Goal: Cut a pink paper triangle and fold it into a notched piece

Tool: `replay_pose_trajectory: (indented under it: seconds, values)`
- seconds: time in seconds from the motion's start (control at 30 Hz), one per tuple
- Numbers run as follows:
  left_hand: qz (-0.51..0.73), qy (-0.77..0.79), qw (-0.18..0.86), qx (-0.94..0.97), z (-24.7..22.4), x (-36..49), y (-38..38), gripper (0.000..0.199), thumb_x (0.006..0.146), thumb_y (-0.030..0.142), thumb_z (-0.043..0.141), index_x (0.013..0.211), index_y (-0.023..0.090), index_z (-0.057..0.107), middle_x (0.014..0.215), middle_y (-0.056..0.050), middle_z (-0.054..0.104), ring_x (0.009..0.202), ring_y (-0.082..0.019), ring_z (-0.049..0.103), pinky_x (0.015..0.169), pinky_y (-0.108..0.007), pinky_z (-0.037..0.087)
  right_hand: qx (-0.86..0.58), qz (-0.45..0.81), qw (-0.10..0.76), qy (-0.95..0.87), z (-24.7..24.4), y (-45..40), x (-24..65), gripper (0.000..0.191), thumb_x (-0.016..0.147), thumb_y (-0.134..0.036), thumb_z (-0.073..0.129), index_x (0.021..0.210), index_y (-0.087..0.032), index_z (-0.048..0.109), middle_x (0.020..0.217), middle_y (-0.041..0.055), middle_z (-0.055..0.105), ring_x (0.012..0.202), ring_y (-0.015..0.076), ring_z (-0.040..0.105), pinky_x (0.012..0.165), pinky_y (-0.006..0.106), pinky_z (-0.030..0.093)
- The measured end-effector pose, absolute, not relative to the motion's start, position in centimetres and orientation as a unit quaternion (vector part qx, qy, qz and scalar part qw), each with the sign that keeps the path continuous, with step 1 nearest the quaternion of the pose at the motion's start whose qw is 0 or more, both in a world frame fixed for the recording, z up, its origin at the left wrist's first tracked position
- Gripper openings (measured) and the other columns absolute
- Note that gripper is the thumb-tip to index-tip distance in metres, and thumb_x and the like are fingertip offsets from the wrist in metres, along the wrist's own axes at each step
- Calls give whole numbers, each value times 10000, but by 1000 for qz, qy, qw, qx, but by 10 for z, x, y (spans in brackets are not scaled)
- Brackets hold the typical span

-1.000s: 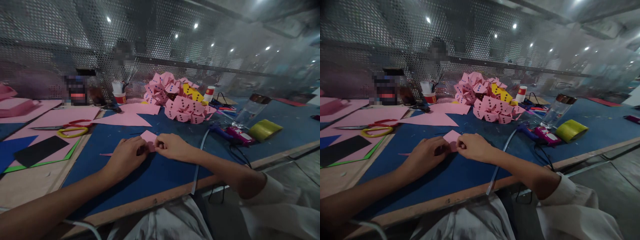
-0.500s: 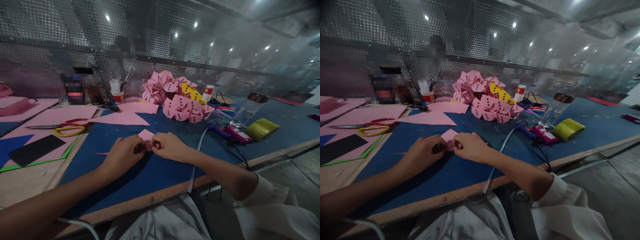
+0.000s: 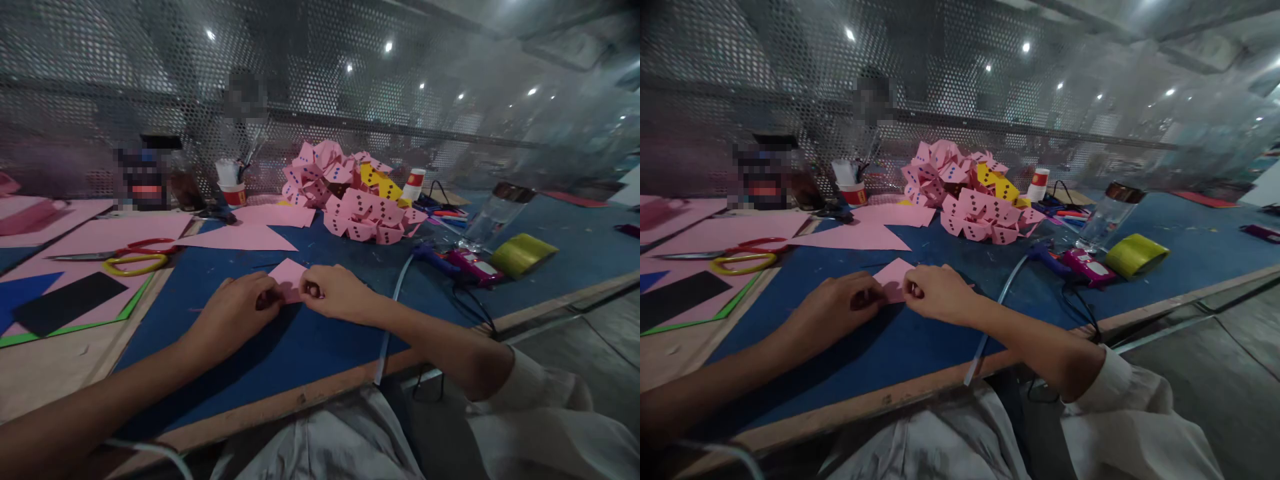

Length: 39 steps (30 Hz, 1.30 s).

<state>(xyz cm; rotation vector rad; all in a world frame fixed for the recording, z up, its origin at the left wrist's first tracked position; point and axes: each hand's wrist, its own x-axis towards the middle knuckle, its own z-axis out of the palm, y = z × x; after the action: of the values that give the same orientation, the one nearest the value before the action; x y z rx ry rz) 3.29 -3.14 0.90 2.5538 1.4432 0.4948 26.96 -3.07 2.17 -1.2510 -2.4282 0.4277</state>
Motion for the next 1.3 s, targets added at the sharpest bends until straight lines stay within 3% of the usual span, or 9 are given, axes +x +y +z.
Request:
replay_pose_trajectory:
  seconds: [1.3]
  values:
    - [142,534,104,827,18,13,-31,195,864,385,558,850,250,698,837,-26,734,733,-226,665,651,-327,381,-440,161,202,-860,21,-31,272,77,896,-194,621,908,-206,696,874,-18,713,753,118,584,733,285,315]
